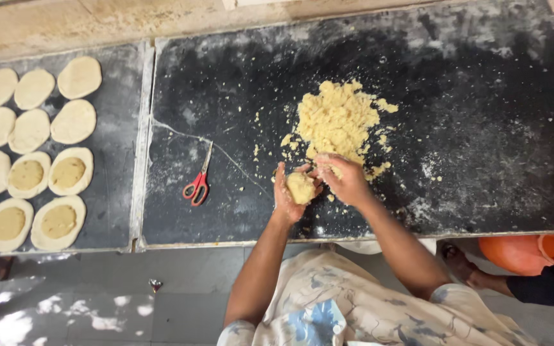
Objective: The person prepares stuffed dough balls by picking up portions of yellow filling, rolling them into small spheres by hand, and then placing each sphere into the center of a flattened dough disc before folding the dough edges over the filling.
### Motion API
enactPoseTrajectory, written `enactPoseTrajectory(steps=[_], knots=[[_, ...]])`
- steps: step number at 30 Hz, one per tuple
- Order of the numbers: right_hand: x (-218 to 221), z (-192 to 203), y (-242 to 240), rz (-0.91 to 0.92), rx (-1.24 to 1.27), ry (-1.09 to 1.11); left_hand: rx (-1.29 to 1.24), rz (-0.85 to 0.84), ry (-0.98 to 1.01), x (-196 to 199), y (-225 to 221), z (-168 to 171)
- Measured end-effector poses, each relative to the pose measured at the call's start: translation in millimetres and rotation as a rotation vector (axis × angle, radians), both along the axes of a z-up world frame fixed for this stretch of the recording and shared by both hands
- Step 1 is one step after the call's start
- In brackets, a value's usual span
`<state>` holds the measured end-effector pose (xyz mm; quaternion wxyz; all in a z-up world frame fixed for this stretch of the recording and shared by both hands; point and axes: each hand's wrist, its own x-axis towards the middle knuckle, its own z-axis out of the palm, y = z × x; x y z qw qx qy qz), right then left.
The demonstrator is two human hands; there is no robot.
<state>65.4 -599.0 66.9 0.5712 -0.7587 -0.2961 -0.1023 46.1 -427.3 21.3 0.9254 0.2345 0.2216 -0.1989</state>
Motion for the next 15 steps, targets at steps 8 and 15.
enactPoseTrajectory(steps=[8,15], knots=[[-24.4,-16.1,88.5,-0.18,-0.049,-0.193,-0.095,0.017,-0.086,-8.3,24.2,13.1],[-52.1,32.0,171.9,-0.019,0.076,-0.017,-0.004,0.337,-0.274,-20.9,102.6,30.1]])
